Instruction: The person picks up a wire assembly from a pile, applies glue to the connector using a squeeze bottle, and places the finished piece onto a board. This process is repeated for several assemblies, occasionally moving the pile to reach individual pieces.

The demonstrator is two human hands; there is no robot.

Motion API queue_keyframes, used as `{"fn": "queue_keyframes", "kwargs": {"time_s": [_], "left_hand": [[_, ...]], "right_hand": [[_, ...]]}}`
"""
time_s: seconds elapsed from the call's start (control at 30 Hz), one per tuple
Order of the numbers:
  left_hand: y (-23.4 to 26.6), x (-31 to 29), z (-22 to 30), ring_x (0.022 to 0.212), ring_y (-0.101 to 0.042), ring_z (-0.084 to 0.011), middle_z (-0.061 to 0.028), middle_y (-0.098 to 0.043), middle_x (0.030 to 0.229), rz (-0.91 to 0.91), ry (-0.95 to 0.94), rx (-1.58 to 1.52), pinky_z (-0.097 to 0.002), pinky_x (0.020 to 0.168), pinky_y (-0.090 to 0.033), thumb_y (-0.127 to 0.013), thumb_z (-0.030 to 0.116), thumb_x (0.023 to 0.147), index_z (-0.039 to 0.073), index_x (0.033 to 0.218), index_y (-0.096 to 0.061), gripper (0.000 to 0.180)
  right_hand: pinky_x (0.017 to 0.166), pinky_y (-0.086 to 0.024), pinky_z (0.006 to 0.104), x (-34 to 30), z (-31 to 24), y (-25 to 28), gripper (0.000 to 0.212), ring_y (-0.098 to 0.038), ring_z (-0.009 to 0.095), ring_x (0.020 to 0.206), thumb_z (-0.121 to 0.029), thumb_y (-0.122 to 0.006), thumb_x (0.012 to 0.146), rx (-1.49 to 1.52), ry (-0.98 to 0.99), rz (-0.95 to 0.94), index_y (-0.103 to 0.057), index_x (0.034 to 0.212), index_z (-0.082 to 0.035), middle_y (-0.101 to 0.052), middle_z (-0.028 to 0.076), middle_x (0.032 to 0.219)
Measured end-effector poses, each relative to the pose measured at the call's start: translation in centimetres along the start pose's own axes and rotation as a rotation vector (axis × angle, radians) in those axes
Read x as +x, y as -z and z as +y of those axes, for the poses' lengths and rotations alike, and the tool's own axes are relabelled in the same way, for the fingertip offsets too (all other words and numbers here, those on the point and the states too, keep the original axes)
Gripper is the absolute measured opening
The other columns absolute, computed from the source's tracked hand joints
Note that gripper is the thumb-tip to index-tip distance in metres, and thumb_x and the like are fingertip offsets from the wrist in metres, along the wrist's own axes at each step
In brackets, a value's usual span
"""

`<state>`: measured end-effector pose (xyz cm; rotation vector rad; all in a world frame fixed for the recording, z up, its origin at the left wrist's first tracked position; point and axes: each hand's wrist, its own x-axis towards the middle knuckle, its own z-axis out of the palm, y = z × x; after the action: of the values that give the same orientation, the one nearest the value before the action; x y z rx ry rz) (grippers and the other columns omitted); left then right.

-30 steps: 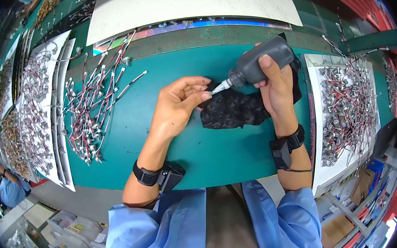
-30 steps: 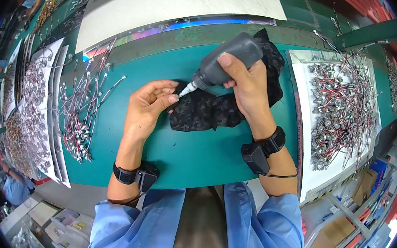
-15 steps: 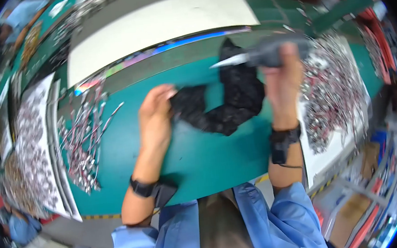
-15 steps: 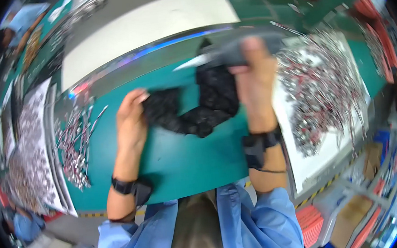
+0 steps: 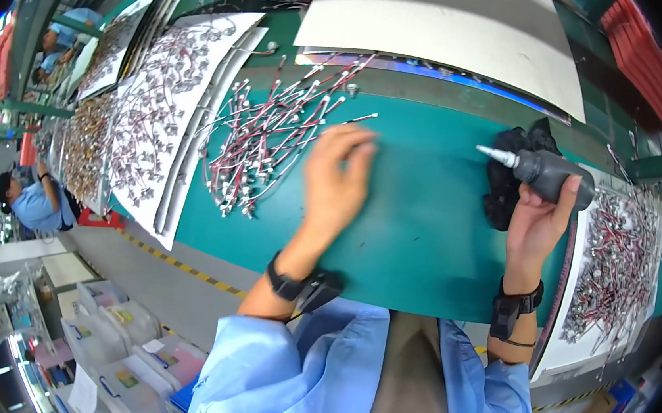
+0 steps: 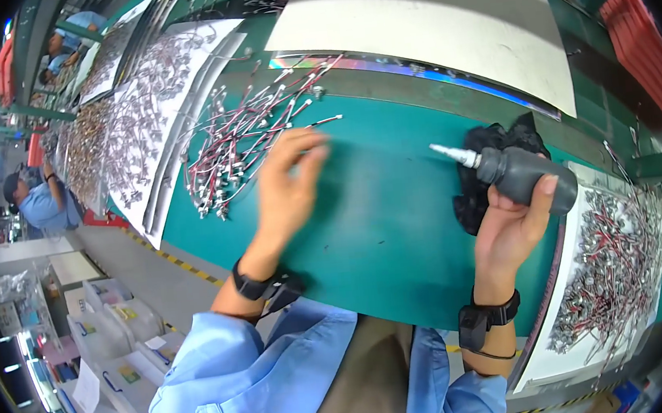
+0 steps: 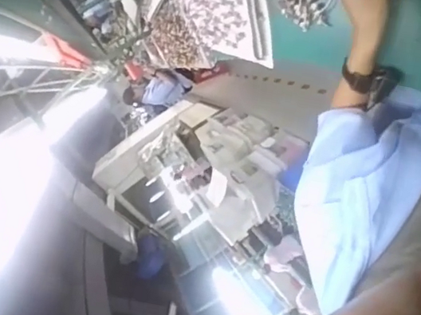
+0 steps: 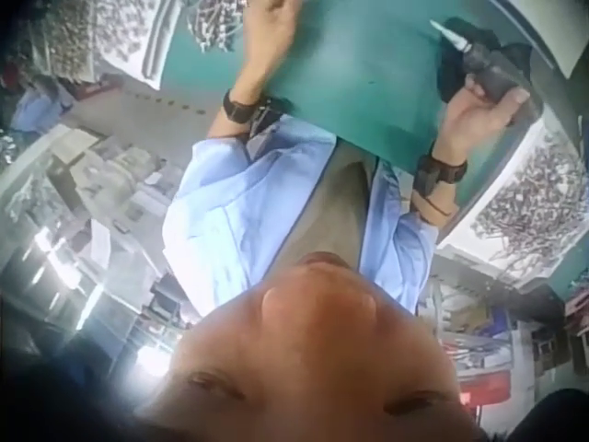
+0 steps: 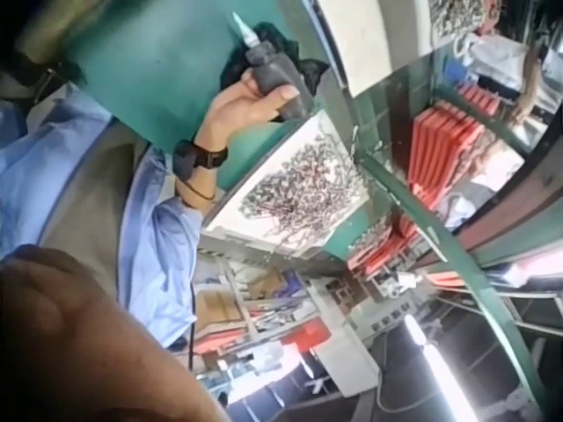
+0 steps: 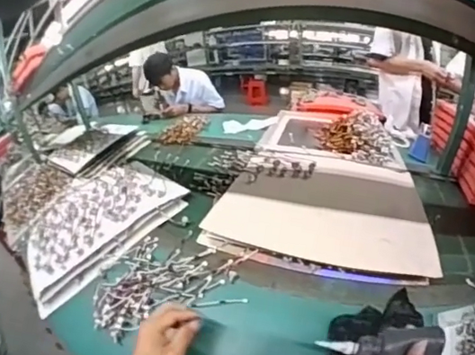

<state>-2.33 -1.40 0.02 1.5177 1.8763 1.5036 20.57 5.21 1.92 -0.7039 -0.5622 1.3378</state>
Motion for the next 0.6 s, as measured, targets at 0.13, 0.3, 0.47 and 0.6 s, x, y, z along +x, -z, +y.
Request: {"fn": "queue_keyframes", "kwargs": {"time_s": [0.13, 0.3, 0.47, 0.6], "left_hand": [[7.8, -1.9, -2.9, 0.070, -0.055, -0.0211, -0.0100, -0.057, 0.083, 0.228, 0.185, 0.185, -0.0286, 0.059, -0.044, -0.058, 0.002, 0.076, 0.001, 0.086, -0.060, 0.011], [6.2, 1.6, -2.5, 0.069, -0.056, -0.0241, -0.0119, -0.055, 0.082, 0.023, -0.064, 0.392, -0.0315, 0.058, -0.044, -0.059, 0.005, 0.075, 0.002, 0.088, -0.059, 0.013], [0.0, 6.0, -3.6, 0.068, -0.057, -0.0280, -0.0123, -0.054, 0.083, -0.024, -0.181, 0.616, -0.0367, 0.058, -0.046, -0.061, 0.016, 0.075, 0.002, 0.091, -0.058, 0.022], [-2.0, 7.5, -5.2, 0.063, -0.058, -0.0305, -0.0135, -0.053, 0.083, -0.083, -0.077, 0.815, -0.0397, 0.057, -0.047, -0.062, 0.021, 0.075, 0.002, 0.092, -0.057, 0.026]], "right_hand": [[0.057, -0.039, 0.0209, -2.0, 2.7, -0.5, 0.034, -0.042, 0.008, 0.058, -0.032, -0.051, 0.087, -0.068, -0.073, -0.056, -0.047, 0.105, -0.003, -0.054, 0.009, 0.095], [0.054, -0.036, 0.0193, -2.8, 4.6, -2.0, 0.030, -0.041, 0.006, 0.057, -0.029, -0.053, 0.086, -0.282, -0.080, -0.014, -0.049, 0.100, -0.002, -0.054, 0.006, 0.087], [0.051, -0.032, 0.0186, 0.9, 3.3, 1.0, 0.024, -0.039, 0.005, 0.056, -0.027, -0.054, 0.086, -0.438, 0.063, 0.063, -0.050, 0.090, -0.004, -0.052, 0.001, 0.076], [0.050, -0.030, 0.0182, 2.7, 1.4, 2.1, 0.022, -0.038, 0.005, 0.055, -0.028, -0.054, 0.086, -0.375, 0.214, 0.104, -0.050, 0.082, -0.007, -0.048, -0.001, 0.068]]}}
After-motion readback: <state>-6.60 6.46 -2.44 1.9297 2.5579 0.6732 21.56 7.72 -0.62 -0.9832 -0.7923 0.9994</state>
